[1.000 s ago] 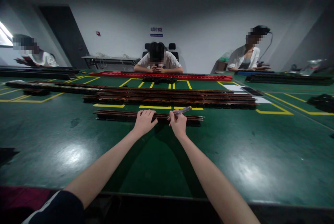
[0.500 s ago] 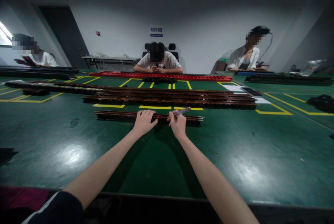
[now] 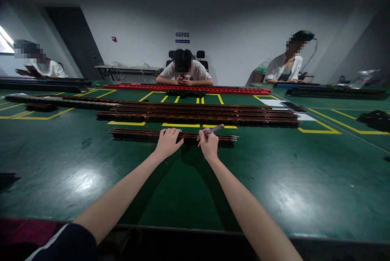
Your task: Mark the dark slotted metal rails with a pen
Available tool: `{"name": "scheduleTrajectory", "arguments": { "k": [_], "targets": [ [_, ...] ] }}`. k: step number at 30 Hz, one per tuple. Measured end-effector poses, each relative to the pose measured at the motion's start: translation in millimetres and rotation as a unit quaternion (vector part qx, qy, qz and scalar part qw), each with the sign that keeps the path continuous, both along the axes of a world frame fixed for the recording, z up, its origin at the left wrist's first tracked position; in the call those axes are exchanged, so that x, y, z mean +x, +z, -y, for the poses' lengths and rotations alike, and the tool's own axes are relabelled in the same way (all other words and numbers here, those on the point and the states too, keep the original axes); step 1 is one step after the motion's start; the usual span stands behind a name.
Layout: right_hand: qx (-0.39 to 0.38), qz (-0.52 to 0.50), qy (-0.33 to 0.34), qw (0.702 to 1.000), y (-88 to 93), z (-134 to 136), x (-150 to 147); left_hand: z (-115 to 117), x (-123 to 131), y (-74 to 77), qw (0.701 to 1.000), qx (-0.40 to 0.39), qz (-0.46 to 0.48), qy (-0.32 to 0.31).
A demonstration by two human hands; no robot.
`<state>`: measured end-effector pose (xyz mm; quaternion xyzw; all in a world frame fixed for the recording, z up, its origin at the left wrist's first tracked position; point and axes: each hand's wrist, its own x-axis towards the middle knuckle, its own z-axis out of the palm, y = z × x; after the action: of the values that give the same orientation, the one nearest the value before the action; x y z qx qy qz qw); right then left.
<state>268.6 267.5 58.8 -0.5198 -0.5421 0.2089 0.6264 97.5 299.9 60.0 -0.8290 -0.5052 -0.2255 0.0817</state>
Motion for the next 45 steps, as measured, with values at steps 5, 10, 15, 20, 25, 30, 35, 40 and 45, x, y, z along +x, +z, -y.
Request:
{"name": "scheduleTrajectory", "arguments": {
  "k": [5,10,15,20,25,30,35,40,45],
  "targets": [
    [-0.002,0.009,0.007,1.000,1.2,1.5,-0.2,-1.5,0.1,-2.7,1.000,-0.001,0.007,-0.007],
    [0.002,0.011,0.007,1.000,1.9,2.1,-0.3,-0.4,-0.1,-2.3,1.000,-0.001,0.006,-0.014],
    [-0.004,0.037,0.028,0.999,2.1,1.2,-0.9,2.3,-0.6,1.1,1.000,0.000,0.003,-0.012],
    [-0.003,0.046,0.044,0.998,2.6,2.2,-2.5,2.7,-0.3,1.5,1.000,0.000,0.004,-0.015],
    [0.002,0.041,0.059,0.997,4.2,3.3,-3.8,0.9,-0.1,-1.3,1.000,0.009,-0.003,-0.016],
    [-0.006,0.042,0.066,0.997,4.0,1.7,-4.3,1.6,0.5,-0.5,1.000,0.019,-0.017,-0.009],
    [-0.012,0.036,0.070,0.997,3.9,1.7,-4.5,3.3,1.3,1.8,1.000,0.015,-0.021,-0.011],
    [-0.021,0.033,0.069,0.997,3.6,1.7,-4.5,3.6,1.3,2.6,1.000,0.002,-0.022,-0.004],
    [-0.019,0.037,0.072,0.997,2.8,0.9,-3.5,3.6,-0.5,4.4,1.000,-0.001,-0.006,-0.011]
  ]
}}
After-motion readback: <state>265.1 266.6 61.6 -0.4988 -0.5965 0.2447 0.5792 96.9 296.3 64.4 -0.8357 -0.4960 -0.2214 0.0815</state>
